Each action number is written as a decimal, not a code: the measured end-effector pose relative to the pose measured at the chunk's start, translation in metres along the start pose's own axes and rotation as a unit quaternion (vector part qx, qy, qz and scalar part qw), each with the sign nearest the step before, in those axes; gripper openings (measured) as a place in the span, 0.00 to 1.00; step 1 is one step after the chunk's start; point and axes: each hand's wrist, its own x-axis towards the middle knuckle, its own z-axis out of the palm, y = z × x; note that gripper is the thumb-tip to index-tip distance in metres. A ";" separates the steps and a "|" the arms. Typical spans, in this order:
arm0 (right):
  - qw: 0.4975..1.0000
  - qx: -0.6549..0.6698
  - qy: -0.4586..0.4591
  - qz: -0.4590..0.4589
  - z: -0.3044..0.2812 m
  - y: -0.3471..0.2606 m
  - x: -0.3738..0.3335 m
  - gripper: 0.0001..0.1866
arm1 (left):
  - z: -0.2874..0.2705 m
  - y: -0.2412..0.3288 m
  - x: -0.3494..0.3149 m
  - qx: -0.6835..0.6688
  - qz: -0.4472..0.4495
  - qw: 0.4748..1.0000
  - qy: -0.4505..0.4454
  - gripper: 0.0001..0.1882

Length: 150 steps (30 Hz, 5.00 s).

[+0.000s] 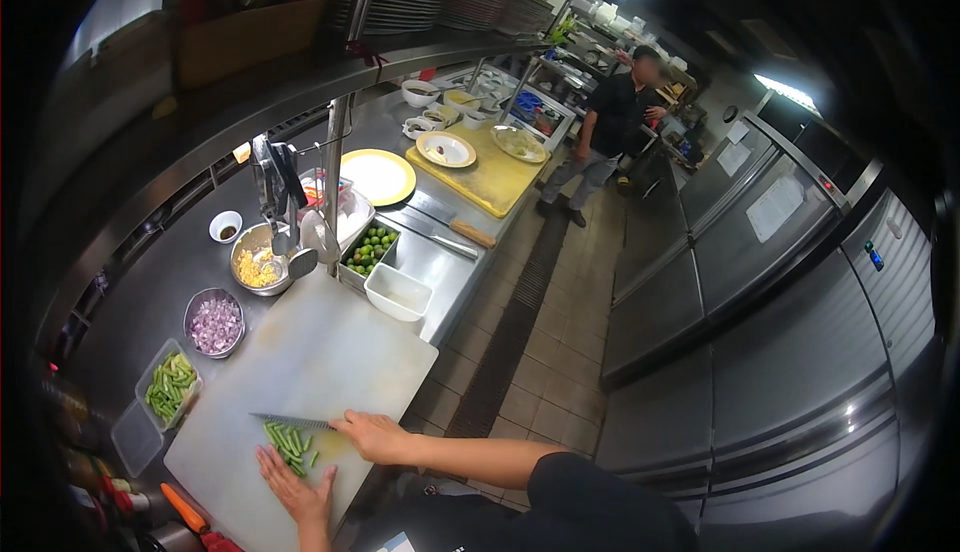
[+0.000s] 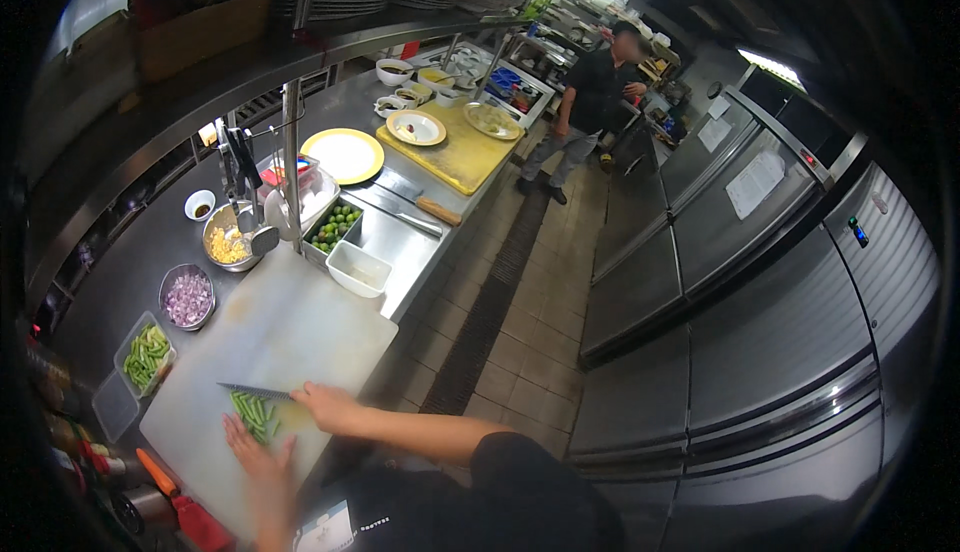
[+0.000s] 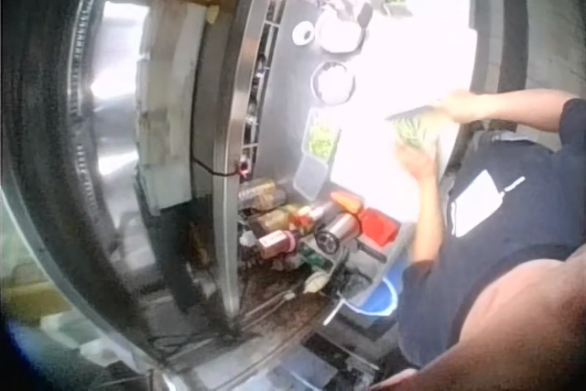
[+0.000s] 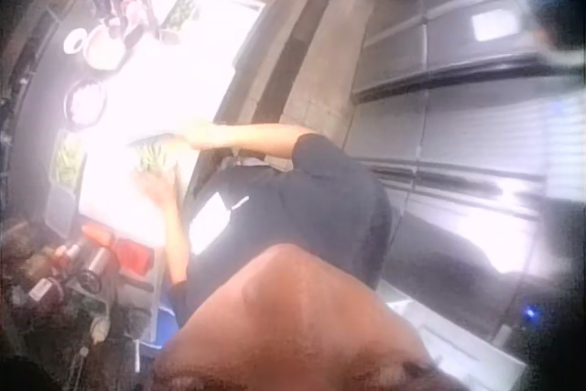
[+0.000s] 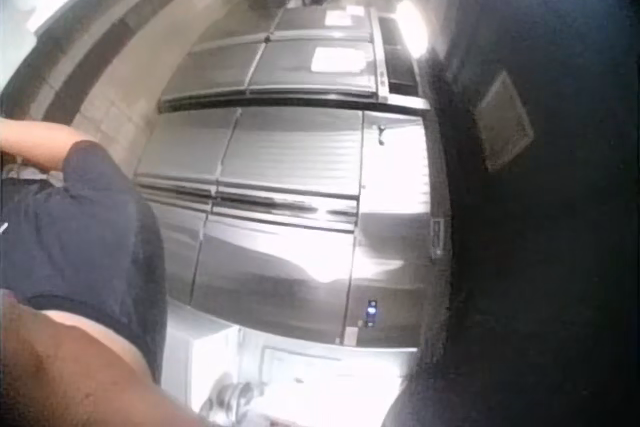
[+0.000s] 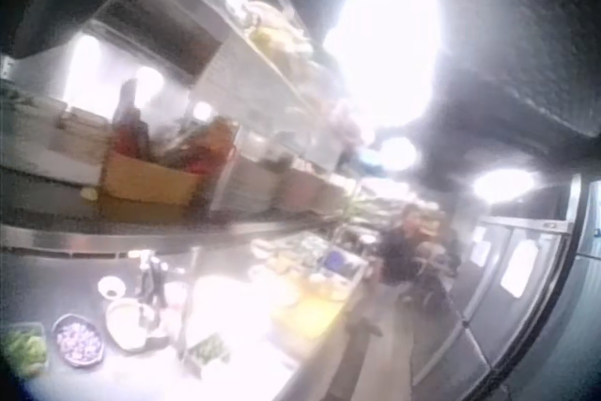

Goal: The person slices green beans on a cutting board using a knife, places them into a plastic container, and puts the container into a refrigerator.

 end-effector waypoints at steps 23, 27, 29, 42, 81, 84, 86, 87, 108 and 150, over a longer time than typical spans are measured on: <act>0.952 0.255 0.132 0.103 -0.040 0.096 -0.059 0.18 | 0.046 0.034 0.112 -0.010 0.180 0.981 -0.067 0.29; 0.927 0.298 0.159 0.163 -0.004 0.086 -0.069 0.17 | 0.054 0.025 0.116 -0.048 0.195 0.978 -0.054 0.20; 0.894 0.351 0.132 0.245 0.011 0.079 -0.075 0.17 | 0.046 0.032 0.120 -0.052 0.241 0.968 -0.036 0.15; 0.801 0.453 0.192 0.340 0.034 -0.029 -0.082 0.16 | 0.048 0.000 0.155 -0.022 0.382 0.913 -0.141 0.13; 0.792 0.460 0.148 0.372 0.063 -0.041 -0.083 0.17 | -0.100 -0.190 0.241 0.083 0.080 0.991 0.064 0.19; 0.777 0.468 0.145 0.395 0.066 -0.038 -0.091 0.18 | -0.099 -0.189 0.231 0.094 0.105 0.977 0.157 0.22; 0.781 0.464 0.139 0.395 0.072 -0.033 -0.096 0.19 | -0.093 -0.173 0.226 0.070 0.112 0.962 0.238 0.24; 0.783 0.463 0.135 0.392 0.074 -0.033 -0.096 0.19 | -0.084 -0.167 0.218 0.037 0.084 0.976 0.196 0.24; 0.827 0.404 0.107 0.375 0.072 -0.030 -0.104 0.21 | 0.036 -0.019 0.128 -0.001 0.309 0.932 -0.188 0.10; 0.830 0.406 0.082 0.373 0.070 -0.038 -0.089 0.22 | 0.033 -0.052 0.135 -0.002 0.414 0.901 -0.128 0.05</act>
